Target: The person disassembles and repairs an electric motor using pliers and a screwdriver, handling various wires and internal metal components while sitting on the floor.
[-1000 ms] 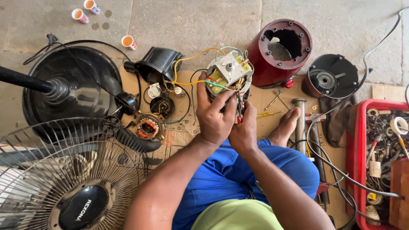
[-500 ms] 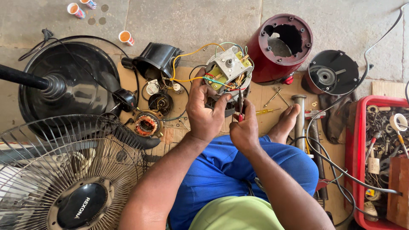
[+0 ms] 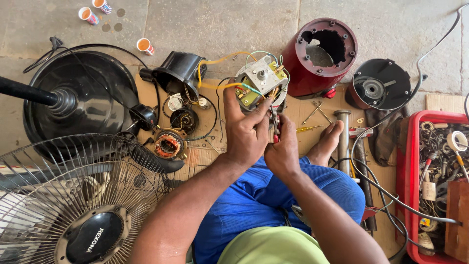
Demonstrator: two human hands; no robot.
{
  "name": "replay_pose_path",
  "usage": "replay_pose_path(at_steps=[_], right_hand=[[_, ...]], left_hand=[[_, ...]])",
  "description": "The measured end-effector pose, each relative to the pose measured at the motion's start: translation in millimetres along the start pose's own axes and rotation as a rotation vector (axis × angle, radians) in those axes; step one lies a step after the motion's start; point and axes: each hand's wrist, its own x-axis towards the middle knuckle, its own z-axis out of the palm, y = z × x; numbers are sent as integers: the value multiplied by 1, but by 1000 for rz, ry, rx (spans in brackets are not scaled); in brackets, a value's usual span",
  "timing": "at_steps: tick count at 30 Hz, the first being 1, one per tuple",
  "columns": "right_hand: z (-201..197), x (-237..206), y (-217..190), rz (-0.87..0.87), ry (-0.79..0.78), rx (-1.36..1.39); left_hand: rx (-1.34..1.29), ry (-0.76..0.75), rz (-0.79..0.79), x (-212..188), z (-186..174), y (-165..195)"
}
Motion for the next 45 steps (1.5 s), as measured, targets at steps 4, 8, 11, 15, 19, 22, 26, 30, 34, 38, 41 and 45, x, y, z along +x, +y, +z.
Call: replay_pose_path(at_steps=[4,8,11,15,19,22,26,30,34,38,41,45], right_hand=[[-13,7,4,-88,11,-169],[-17,10,6,-64,12,-267],[-13,7,5,-37,28,-261],[-8,4,2,79,-31,-60],[-15,7,-2,277,-238,69],[-23,12,-5,438,-364,126],[-31,16,-8,505,-462,363],[-36,17,-14,619,-526,562],[-46,19,-22,736,-712,938],[-55,19,-31,803,-777,1044],[-56,12,-36,771,-740,1018],[-58,7,-38,722,-605,1059]], left_hand=[[5,-26,-5,5,0,0],[-27,25,20,6,4,-5],[-47,62,27,6,9,-8],[-79,98,15,4,14,-12],[-76,109,8,3,14,-16],[-76,113,3,2,14,-17],[-92,100,-15,2,12,-17],[-95,103,-14,2,10,-14],[-126,106,-40,3,5,-7],[-146,90,-40,4,-2,-1],[-134,64,-29,2,-9,3],[-146,58,-35,1,-13,3]])
